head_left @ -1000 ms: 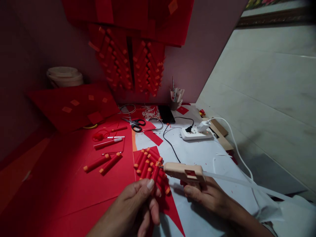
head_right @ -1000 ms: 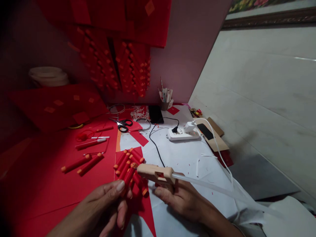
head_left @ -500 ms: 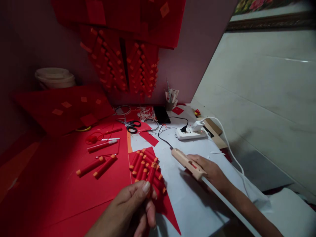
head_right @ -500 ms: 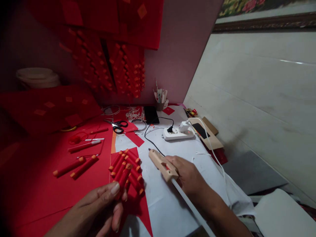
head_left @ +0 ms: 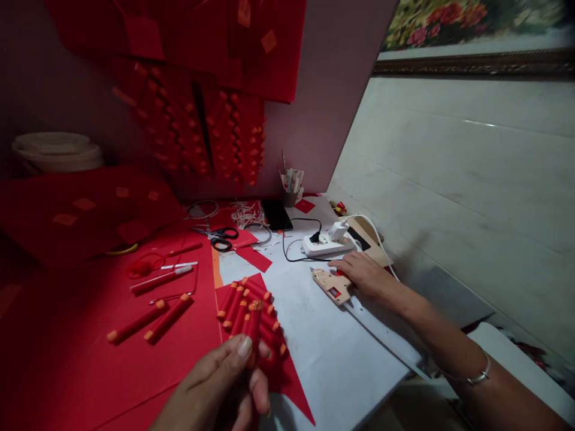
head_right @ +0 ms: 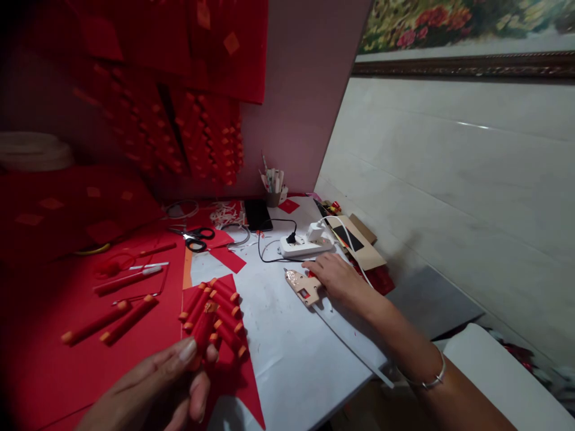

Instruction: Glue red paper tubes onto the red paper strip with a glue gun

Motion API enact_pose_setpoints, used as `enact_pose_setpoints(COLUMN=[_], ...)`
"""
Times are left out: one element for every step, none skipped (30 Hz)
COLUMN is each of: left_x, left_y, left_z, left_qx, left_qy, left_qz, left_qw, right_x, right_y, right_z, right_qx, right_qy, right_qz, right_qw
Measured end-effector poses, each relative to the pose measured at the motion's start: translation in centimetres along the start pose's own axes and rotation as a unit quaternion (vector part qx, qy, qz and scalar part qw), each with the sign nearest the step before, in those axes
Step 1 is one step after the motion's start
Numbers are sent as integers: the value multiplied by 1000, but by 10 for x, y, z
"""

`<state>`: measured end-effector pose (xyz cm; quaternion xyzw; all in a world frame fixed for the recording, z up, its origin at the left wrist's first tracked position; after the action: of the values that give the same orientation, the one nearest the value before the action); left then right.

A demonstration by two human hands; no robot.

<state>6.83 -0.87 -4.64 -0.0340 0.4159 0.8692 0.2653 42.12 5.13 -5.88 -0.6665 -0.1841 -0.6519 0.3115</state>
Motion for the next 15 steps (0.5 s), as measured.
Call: enact_pose_setpoints(left_x=[1,2,3,3,4,5,6,6,6,5,4,3,1,-2,-4], left_y=[-2,-3,-4,-4,-4,-3,-2,-1,0,1,3,6,8,10,12], left_z=[-2,-4,-5,-6,-6,-6,-5,-4,-2,0,3,6,10,13,16], left_qx=[-5,-9,-12,-14,-13,-11,-10,-9,-8,-7,-5,-5,-5,-6,-9], left_qy=[11,19,25,28,27,25,23,22,23,26,30,31,28,24,21], left_qz=[2,2,1,2,6,10,14,15,13,5,-5,-17,-28,-36,-40], left_qw=[1000,1000,1000,1000,1000,1000,1000,1000,1000,1000,1000,999,999,999,999], right_x=[1,1,3,4,5,7,10,13,17,22,27,34,40,46,51], right_y=[-2,-4,-5,-6,-5,-3,-1,2,6,10,14,16,18,18,16], right_z=[1,2,3,4,5,5,5,4,2,-1,-7,-15,-27,-41,-57], right_qx=[0,0,-1,-2,-4,-6,-9,-12,-16,-20,-24,-26,-27,-24,-22], right_qy=[7,13,20,25,29,32,34,35,34,32,29,25,16,5,-17], right_qz=[-5,-10,-14,-17,-19,-19,-18,-16,-11,-4,4,15,25,36,50], right_qw=[1000,1000,1000,1000,999,999,999,999,999,999,999,999,999,999,998])
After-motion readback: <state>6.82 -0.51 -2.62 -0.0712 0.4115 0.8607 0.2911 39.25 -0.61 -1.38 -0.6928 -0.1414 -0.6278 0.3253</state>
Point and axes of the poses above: each hand's wrist, its own y-axis away from the middle knuckle, its own x-axis out of the back of the hand, z = x × y, the point moved 1 cm from there along -y, towards the middle knuckle, and after that the axes turned 15 degrees about x, right-handed, at the moved point
